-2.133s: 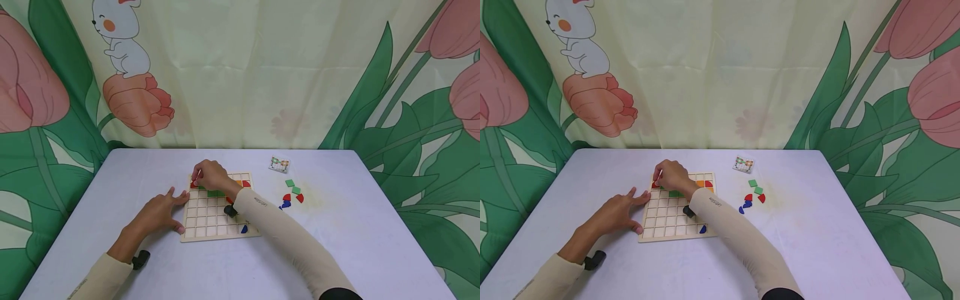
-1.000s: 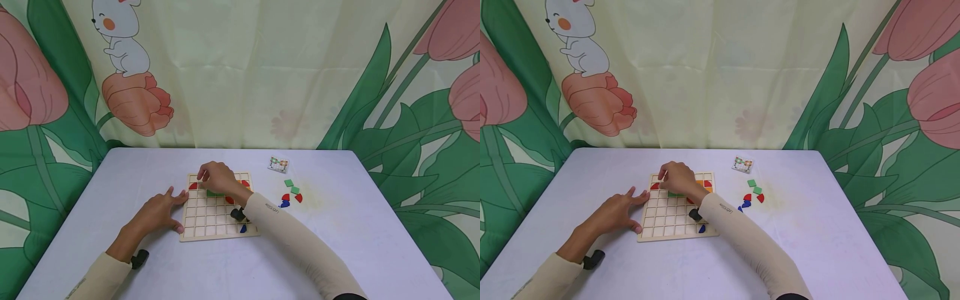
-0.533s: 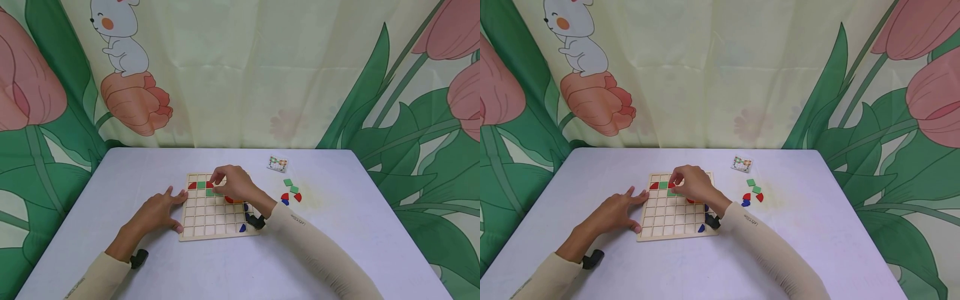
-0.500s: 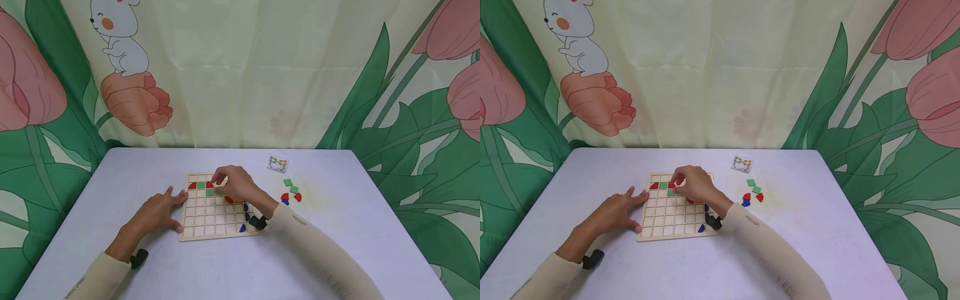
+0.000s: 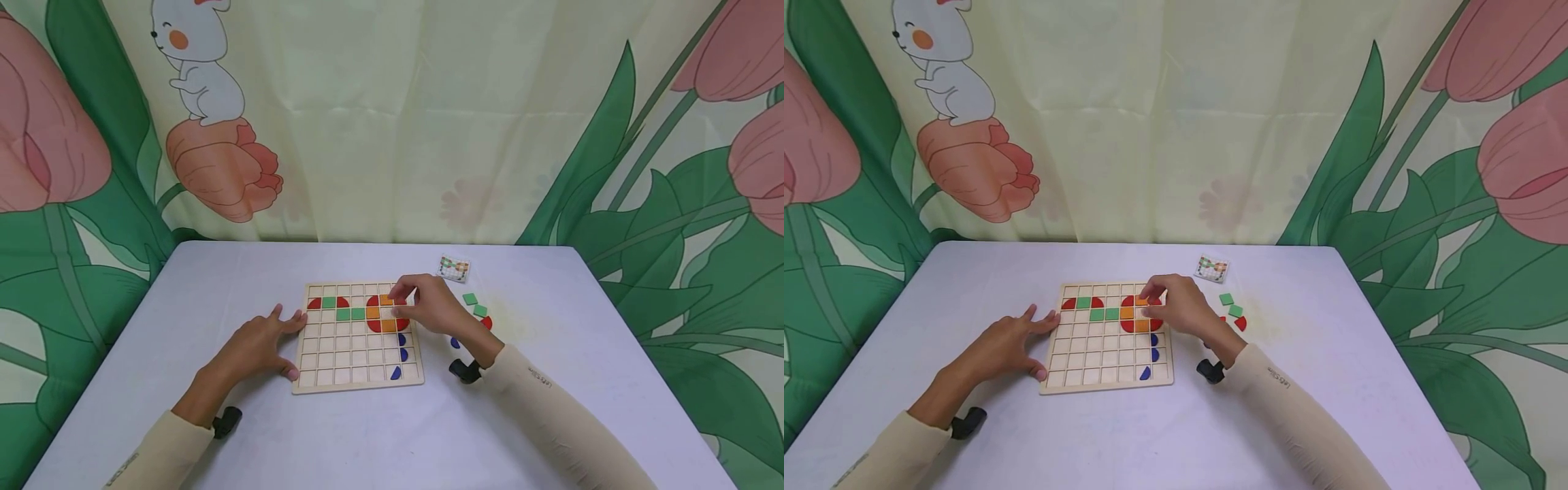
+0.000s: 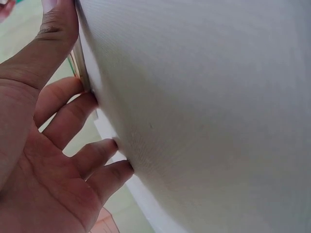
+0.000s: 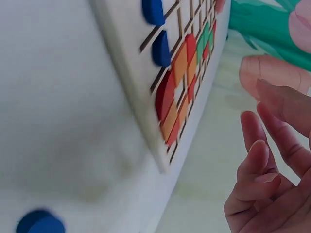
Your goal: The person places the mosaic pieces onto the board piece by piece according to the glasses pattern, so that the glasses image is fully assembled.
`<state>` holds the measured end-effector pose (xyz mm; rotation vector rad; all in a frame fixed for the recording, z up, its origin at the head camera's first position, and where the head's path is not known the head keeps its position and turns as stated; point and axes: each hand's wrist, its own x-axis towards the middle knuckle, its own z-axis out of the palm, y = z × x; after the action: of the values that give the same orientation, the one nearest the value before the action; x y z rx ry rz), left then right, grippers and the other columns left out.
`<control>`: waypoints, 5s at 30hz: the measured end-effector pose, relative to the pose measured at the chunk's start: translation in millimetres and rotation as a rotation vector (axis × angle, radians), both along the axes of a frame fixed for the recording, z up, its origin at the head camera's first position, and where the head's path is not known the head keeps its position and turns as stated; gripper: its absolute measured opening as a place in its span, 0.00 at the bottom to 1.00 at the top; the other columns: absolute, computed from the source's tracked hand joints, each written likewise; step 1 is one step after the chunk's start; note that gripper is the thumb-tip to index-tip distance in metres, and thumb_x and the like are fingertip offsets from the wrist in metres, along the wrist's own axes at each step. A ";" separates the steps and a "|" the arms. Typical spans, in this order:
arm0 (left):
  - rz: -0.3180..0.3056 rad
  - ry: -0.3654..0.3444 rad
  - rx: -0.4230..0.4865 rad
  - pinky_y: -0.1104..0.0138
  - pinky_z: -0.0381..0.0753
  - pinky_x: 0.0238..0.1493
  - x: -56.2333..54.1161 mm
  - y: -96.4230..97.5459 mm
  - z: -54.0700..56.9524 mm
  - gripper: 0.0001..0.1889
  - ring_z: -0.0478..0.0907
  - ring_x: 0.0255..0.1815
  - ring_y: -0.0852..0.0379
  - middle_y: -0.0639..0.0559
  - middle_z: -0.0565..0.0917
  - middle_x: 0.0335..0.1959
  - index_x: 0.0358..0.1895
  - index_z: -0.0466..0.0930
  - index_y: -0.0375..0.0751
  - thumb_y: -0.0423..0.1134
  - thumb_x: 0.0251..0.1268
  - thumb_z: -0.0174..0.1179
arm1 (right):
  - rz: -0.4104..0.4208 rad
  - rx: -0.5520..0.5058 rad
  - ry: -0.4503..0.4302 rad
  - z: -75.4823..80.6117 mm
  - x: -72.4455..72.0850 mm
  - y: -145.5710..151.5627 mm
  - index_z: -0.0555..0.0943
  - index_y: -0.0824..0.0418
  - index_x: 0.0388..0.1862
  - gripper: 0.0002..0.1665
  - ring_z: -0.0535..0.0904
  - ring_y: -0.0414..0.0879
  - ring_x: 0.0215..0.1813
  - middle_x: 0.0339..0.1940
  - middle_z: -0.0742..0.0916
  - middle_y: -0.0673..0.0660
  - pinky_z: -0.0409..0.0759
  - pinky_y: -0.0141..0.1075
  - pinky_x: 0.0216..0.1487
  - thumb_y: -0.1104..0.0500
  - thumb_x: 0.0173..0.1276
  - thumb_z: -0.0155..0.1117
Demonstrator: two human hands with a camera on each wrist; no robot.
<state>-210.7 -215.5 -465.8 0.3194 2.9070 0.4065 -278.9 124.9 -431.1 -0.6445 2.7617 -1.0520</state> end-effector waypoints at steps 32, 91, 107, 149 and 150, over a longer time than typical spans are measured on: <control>-0.005 0.011 -0.004 0.36 0.81 0.61 1.5 1.0 -1.5 0.64 0.75 0.68 0.18 0.16 0.62 0.77 0.80 0.69 0.48 0.59 0.29 0.87 | -0.323 0.085 -0.072 -31.7 -26.7 130.9 0.89 0.53 0.56 0.15 0.77 0.53 0.48 0.48 0.91 0.56 0.78 0.39 0.43 0.58 0.71 0.76; -0.005 0.022 -0.005 0.36 0.81 0.61 0.8 0.8 -1.4 0.63 0.75 0.68 0.18 0.16 0.62 0.77 0.79 0.70 0.49 0.58 0.28 0.88 | 0.019 -0.088 -0.085 -20.6 -5.8 -0.4 0.86 0.52 0.36 0.07 0.76 0.48 0.37 0.34 0.87 0.49 0.73 0.35 0.38 0.59 0.67 0.79; 0.004 -0.007 -0.001 0.36 0.80 0.62 -0.4 -0.1 -3.5 0.63 0.74 0.69 0.18 0.16 0.61 0.78 0.80 0.68 0.50 0.58 0.30 0.88 | 0.086 -0.064 -0.052 -16.0 -3.8 -70.5 0.87 0.50 0.35 0.06 0.81 0.42 0.40 0.30 0.88 0.45 0.76 0.38 0.47 0.59 0.67 0.79; -0.002 -0.012 -0.006 0.36 0.80 0.62 -1.3 0.2 -1.1 0.63 0.75 0.68 0.19 0.17 0.61 0.79 0.81 0.67 0.52 0.59 0.31 0.87 | -0.013 0.170 -0.054 -29.0 -18.7 -155.4 0.84 0.47 0.27 0.12 0.79 0.41 0.33 0.27 0.85 0.43 0.74 0.36 0.34 0.55 0.69 0.76; -0.002 -0.011 -0.010 0.37 0.80 0.62 -1.3 0.1 -1.3 0.63 0.75 0.68 0.19 0.17 0.61 0.79 0.80 0.67 0.52 0.59 0.32 0.87 | -0.011 0.175 -0.046 -29.9 -19.1 -156.6 0.84 0.47 0.27 0.12 0.79 0.40 0.33 0.26 0.85 0.43 0.74 0.36 0.33 0.55 0.69 0.76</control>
<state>-212.0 -215.4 -467.1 0.3177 2.8964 0.3925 -298.0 -31.7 -461.0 -0.5739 2.7795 -0.8034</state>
